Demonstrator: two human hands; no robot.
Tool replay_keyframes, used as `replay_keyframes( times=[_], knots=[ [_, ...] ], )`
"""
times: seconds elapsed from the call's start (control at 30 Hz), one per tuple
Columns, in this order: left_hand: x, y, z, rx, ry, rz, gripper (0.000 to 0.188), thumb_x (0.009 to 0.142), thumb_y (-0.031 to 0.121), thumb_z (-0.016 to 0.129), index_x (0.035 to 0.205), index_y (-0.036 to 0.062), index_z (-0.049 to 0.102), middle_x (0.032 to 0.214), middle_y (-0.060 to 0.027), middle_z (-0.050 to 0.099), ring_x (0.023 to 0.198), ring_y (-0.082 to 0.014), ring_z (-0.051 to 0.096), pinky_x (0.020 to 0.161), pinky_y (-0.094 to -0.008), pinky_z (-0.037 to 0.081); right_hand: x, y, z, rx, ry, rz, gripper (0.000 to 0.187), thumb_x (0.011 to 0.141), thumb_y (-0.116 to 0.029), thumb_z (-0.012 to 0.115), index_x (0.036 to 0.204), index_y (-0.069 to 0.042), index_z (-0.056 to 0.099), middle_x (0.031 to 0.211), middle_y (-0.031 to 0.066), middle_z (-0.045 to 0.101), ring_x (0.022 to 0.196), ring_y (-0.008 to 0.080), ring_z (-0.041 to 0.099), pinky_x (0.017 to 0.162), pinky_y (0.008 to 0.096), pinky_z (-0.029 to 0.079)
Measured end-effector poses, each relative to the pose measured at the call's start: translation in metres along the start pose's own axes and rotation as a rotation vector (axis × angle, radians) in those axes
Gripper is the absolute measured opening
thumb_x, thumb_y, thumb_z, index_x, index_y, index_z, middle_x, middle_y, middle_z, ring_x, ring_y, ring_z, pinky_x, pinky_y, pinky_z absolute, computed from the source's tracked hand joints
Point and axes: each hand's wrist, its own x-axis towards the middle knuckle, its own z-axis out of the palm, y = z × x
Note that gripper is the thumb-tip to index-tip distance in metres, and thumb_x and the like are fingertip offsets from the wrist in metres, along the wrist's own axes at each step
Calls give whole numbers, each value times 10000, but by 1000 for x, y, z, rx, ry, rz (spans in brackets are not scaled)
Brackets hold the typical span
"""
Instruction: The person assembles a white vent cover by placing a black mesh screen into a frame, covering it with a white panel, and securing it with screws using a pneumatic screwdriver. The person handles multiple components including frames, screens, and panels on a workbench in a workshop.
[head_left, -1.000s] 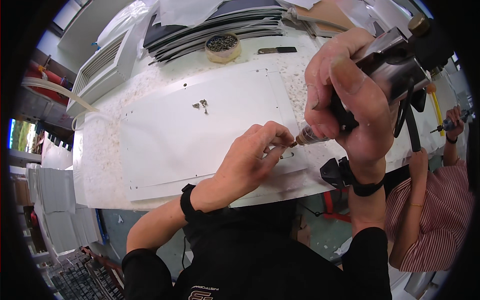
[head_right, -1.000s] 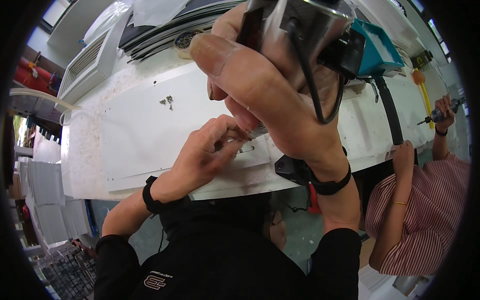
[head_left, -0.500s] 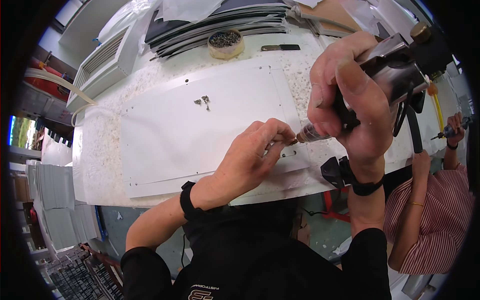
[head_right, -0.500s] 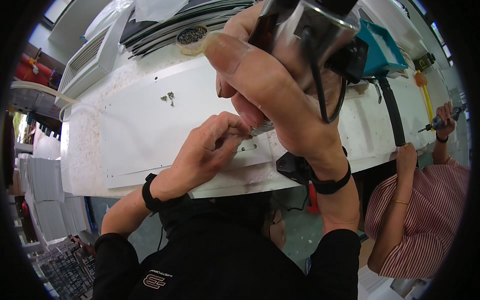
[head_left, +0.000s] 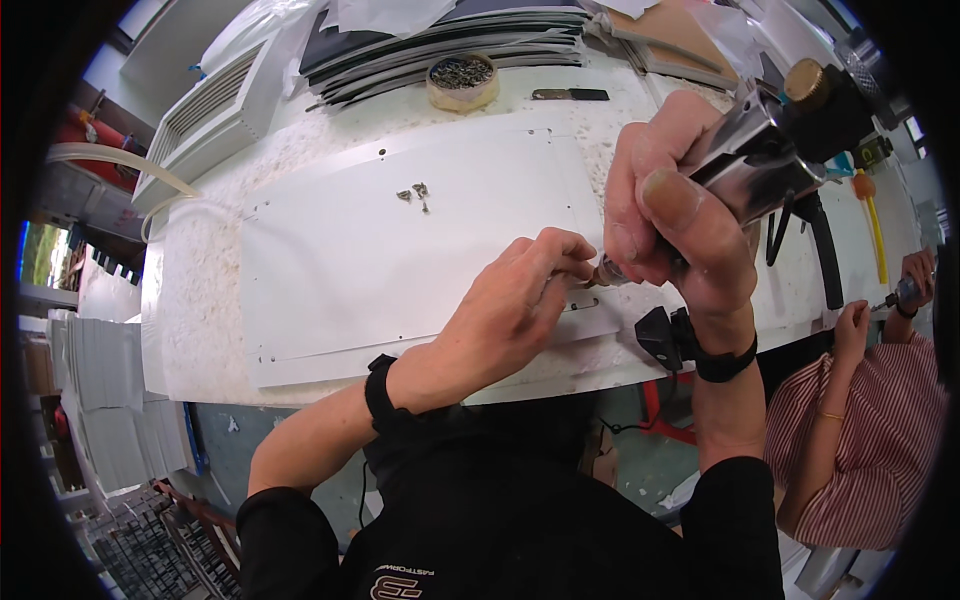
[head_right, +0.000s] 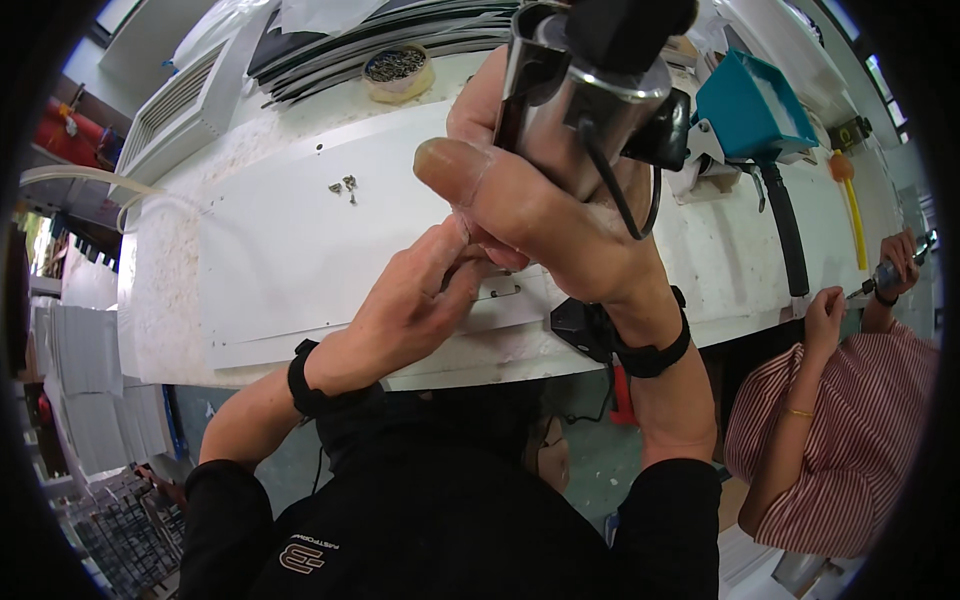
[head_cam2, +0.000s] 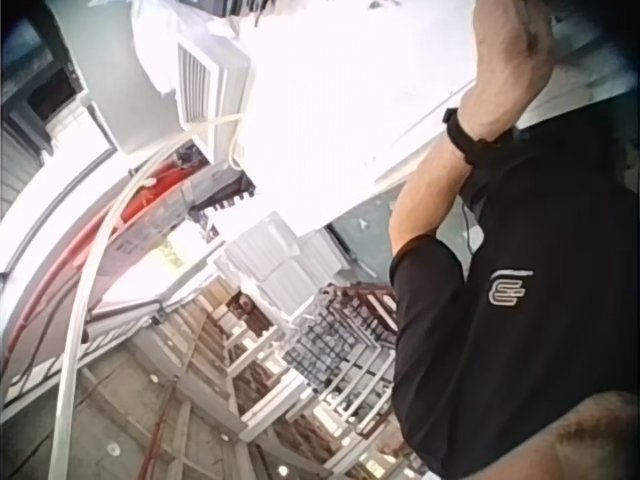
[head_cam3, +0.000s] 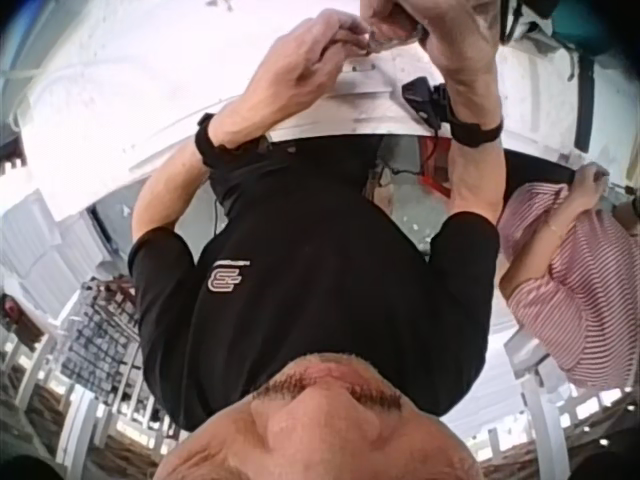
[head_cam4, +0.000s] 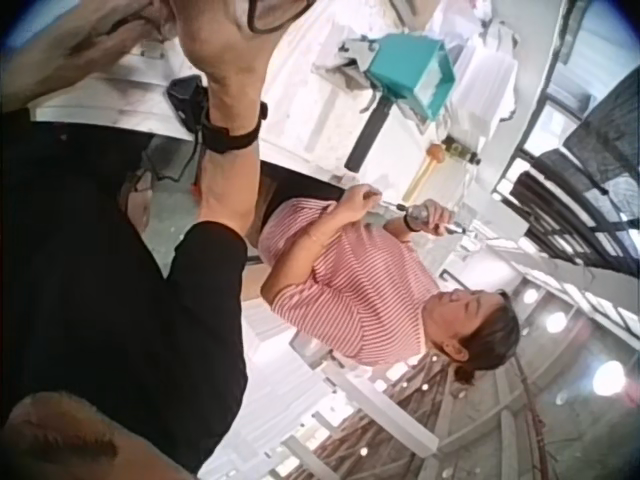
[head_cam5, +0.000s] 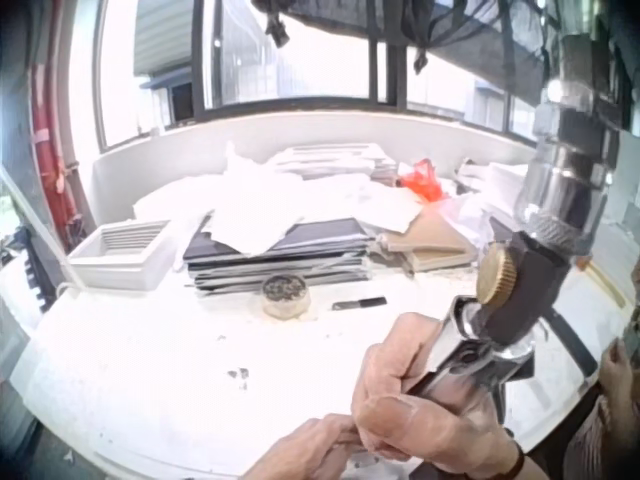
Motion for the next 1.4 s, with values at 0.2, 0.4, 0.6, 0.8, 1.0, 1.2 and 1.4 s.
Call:
replay_keyframes(
  times=[0.2,0.4,0.6,0.8,1.0,1.2,1.4],
  knots=[
    [-1,5,-5,47,-25,-54,247,968,-21,513,1213,16,524,1087,-170,712,1050,-351,627,918,-439,499,0,-7,4,-24,-90,36,320,948,-300,704,931,-73,478,728,115,554,427,70,383,373,226,340],
    [-18,14,-56,221,105,-171,211,956,49,641,1163,27,605,987,-135,721,872,-258,695,778,-360,551,0,-25,-4,38,-105,-154,307,1018,-318,615,1009,-49,467,819,104,557,416,62,374,380,226,381],
    [-17,-18,-138,786,219,-162,178,952,74,675,1118,26,635,955,-118,684,908,-258,673,797,-376,554,10,-14,-15,109,-83,-245,226,1087,-256,473,1043,-34,478,863,98,560,410,60,361,386,234,377],
    [-3,-26,-143,885,81,-108,155,943,72,672,1093,37,652,964,-132,676,936,-318,659,836,-398,537,15,-3,-26,151,-51,-242,229,1100,-246,443,1058,-28,498,873,107,571,413,65,358,389,237,373],
    [4,-22,-136,1110,14,-74,86,946,77,643,1004,17,625,960,-138,674,927,-337,645,815,-425,530,18,-2,-32,138,-42,-256,260,1109,-274,429,1073,-33,521,887,104,582,414,68,370,396,241,375],
    [6,-10,-132,1052,90,-8,99,922,33,667,995,7,606,911,-146,676,867,-315,663,776,-396,548,17,4,-30,256,43,-255,305,1115,-291,404,1083,-23,547,886,99,580,421,70,372,394,246,374],
    [-6,13,-93,198,107,-240,104,963,43,701,958,3,605,872,-63,698,774,-128,654,736,-286,557,22,-7,-23,257,85,-292,305,1115,-305,399,1078,-36,535,890,77,573,419,73,353,388,249,363]
  ],
)
